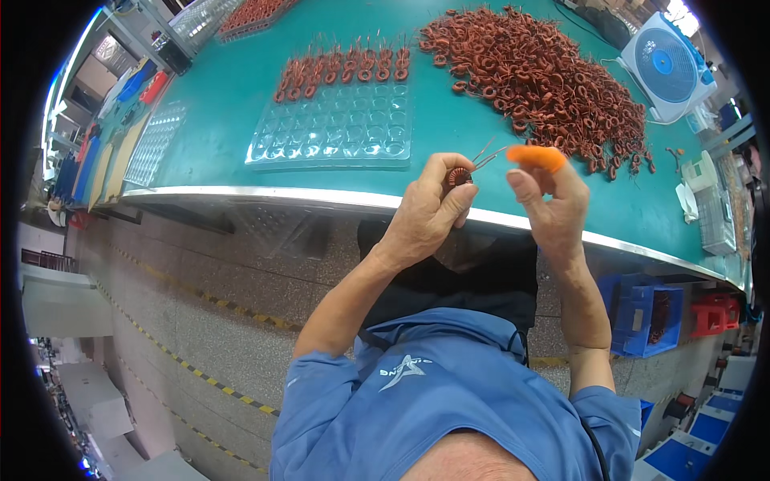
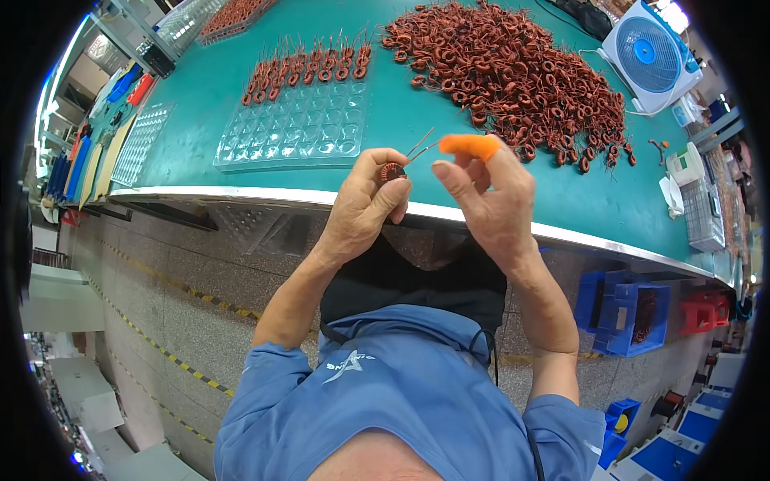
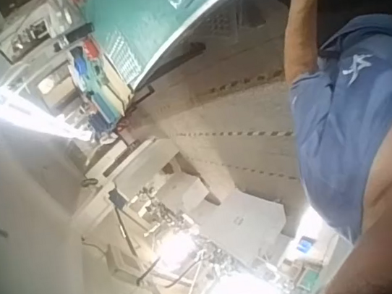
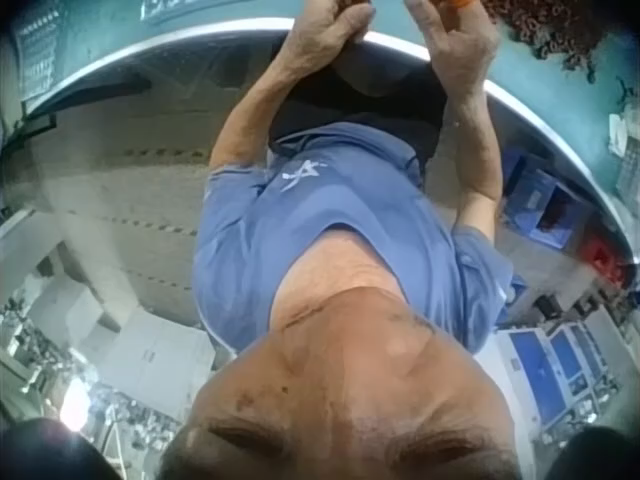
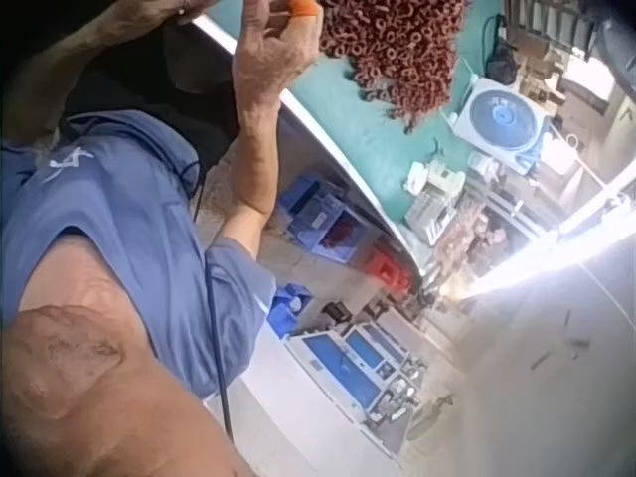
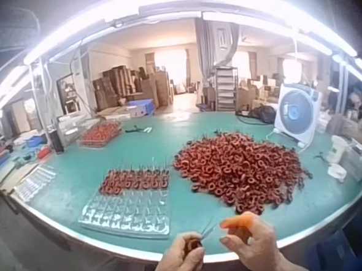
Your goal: Thread thin wires through small red plastic components and organize them into a clear plastic tray.
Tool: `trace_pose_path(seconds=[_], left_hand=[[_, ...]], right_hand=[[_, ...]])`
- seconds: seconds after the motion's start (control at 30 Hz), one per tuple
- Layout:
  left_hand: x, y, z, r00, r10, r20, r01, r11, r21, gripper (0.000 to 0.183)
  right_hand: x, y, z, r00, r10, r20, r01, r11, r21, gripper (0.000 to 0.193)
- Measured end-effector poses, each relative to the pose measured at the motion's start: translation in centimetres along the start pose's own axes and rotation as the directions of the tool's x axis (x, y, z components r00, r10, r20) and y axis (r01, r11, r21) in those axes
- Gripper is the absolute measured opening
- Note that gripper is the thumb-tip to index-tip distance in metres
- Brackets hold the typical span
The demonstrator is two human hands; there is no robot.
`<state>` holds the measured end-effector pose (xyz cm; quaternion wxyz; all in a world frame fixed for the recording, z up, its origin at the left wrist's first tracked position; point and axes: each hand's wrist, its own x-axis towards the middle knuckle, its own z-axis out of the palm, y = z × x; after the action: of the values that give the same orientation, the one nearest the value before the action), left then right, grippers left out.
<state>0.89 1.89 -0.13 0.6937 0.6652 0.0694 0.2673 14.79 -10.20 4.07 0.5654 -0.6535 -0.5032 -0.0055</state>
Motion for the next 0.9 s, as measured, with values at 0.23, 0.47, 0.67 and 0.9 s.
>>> trace_pose_path(seconds=[0.23,0.47,0.67,0.9], left_hand=[[-0.5,0.5,0.3,1.0,-0.01,-0.024,0.008,0.998,-0.066,0.025],[-0.9,0.5,-0.4,0.994,-0.106,-0.038,0.106,0.994,-0.008,0.026],[-0.5,0.2,0.1,0.99,0.134,-0.044,-0.109,0.923,0.368,0.026],[-1.1,0.7,0.0,0.999,0.041,-0.033,-0.031,0.962,0.272,0.028]], right_hand=[[-0.6,-0.7,1.8,0.981,0.151,0.12,-0.17,0.972,0.165,0.016],[-2.4,0.0,2.1,0.994,0.039,0.104,-0.046,0.997,0.059,0.016],[-0.1,-0.1,2.0,0.916,-0.385,0.114,0.402,0.87,-0.285,0.02],[1.0,-0.2,2.4,0.983,0.101,0.152,-0.112,0.992,0.065,0.013]])
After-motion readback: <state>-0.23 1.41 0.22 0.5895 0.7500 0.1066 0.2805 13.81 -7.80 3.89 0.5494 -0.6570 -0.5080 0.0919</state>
